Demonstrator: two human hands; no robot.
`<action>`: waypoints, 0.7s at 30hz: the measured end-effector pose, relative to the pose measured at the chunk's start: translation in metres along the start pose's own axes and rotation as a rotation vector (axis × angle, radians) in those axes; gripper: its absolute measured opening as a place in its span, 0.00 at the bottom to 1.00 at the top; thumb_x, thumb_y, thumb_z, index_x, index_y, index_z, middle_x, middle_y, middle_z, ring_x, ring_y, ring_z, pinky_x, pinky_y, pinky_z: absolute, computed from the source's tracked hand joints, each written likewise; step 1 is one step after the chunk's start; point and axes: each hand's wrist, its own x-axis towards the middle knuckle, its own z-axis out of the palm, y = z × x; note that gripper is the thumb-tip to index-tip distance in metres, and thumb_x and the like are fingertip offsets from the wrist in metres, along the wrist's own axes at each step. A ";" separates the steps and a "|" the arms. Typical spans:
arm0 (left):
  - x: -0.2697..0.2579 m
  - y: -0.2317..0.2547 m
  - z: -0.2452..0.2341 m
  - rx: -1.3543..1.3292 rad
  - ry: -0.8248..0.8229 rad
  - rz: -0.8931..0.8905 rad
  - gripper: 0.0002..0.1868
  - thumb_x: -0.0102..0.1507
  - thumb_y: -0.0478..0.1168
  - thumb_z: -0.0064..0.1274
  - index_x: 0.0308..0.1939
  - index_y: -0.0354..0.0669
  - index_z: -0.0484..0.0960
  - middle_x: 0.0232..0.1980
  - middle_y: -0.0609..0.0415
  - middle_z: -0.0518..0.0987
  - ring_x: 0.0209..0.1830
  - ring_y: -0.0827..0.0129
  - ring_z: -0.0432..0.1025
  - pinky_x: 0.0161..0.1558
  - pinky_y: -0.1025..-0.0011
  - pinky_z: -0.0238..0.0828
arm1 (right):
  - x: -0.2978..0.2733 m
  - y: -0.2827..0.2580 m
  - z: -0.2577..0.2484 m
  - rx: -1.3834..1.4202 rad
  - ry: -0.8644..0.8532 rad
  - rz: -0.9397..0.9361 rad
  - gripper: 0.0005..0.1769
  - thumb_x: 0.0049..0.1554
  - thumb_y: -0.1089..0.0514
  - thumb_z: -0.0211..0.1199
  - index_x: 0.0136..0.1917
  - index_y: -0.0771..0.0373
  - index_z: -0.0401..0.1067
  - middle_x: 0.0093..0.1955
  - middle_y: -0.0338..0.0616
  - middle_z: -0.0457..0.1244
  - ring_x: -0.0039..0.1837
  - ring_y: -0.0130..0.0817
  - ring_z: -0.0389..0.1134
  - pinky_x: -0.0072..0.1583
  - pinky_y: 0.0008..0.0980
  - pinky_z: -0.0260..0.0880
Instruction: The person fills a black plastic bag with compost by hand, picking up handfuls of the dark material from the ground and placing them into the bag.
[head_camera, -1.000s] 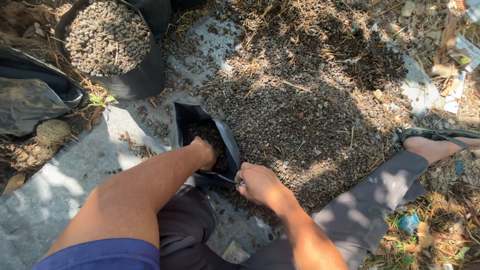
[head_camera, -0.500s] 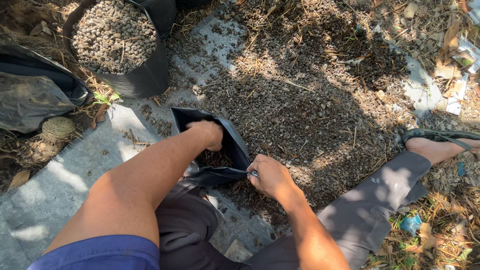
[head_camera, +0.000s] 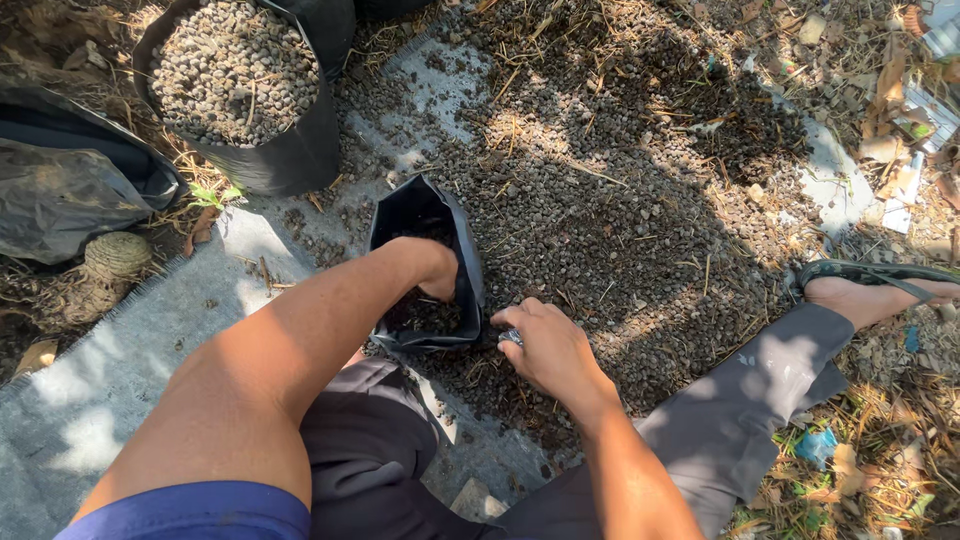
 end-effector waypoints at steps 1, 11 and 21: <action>-0.005 0.004 0.004 -0.078 -0.170 -0.045 0.28 0.63 0.54 0.53 0.63 0.44 0.81 0.65 0.44 0.79 0.56 0.52 0.77 0.59 0.56 0.73 | -0.002 0.000 -0.003 0.033 -0.051 0.017 0.18 0.52 0.56 0.69 0.57 0.55 0.77 0.50 0.45 0.66 0.58 0.47 0.67 0.59 0.44 0.68; 0.004 0.012 0.003 -0.059 0.122 -0.028 0.43 0.62 0.51 0.59 0.79 0.59 0.58 0.80 0.45 0.51 0.63 0.45 0.69 0.57 0.48 0.73 | 0.033 0.156 0.011 0.888 0.525 0.499 0.25 0.59 0.60 0.63 0.69 0.63 0.71 0.59 0.48 0.70 0.55 0.31 0.73 0.57 0.28 0.75; -0.055 -0.022 -0.090 -0.456 0.181 -0.109 0.20 0.65 0.51 0.51 0.43 0.39 0.91 0.46 0.54 0.90 0.39 0.65 0.84 0.48 0.58 0.83 | 0.068 0.287 0.023 0.490 0.994 0.643 0.29 0.58 0.68 0.66 0.72 0.65 0.69 0.60 0.51 0.68 0.55 0.34 0.71 0.56 0.34 0.71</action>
